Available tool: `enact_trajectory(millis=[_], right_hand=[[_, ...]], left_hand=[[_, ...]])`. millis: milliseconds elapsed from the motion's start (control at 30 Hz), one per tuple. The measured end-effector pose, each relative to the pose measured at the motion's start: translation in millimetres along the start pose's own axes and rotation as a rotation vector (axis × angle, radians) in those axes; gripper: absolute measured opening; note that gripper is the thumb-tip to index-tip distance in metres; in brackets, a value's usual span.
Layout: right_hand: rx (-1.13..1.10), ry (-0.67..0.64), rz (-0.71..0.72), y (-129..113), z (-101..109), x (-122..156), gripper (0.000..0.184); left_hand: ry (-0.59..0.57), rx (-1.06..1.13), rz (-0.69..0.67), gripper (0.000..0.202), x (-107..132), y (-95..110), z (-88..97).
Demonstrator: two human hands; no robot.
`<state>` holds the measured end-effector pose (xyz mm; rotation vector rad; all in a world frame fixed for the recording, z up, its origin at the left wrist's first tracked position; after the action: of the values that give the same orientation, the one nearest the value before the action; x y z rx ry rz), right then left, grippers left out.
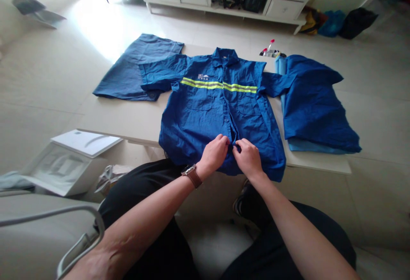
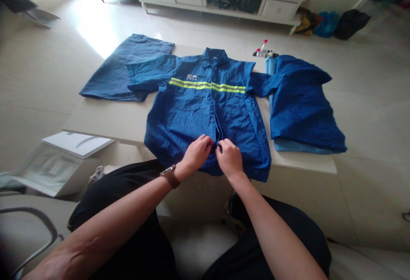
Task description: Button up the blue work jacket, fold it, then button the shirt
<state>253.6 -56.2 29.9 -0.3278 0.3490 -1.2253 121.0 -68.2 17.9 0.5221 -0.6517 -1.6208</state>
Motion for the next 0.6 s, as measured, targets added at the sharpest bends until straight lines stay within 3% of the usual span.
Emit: enact_trajectory(millis=[300, 600], right_hand=[[-0.101, 0.028, 0.068, -2.7, -1.9, 0.3, 0.016], [-0.179, 0.023, 0.114, -5.0, -4.0, -0.8, 0.022]], left_hand=[[0.038, 0.072, -0.077, 0.018, -0.3, -1.1, -5.5], [0.096, 0.278, 0.015, 0.018, -3.1, -10.4, -7.3]])
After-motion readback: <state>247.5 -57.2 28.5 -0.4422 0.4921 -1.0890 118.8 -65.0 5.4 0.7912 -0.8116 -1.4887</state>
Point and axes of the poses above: each hand's wrist, its own x-axis away from the middle knuckle, its own z-axis out of the back of the hand, y = z × x, the point moved 6 cm from there along -x, towards the middle knuckle, and after that the axes turned 2 degrees about x, right-handed, at the moved point
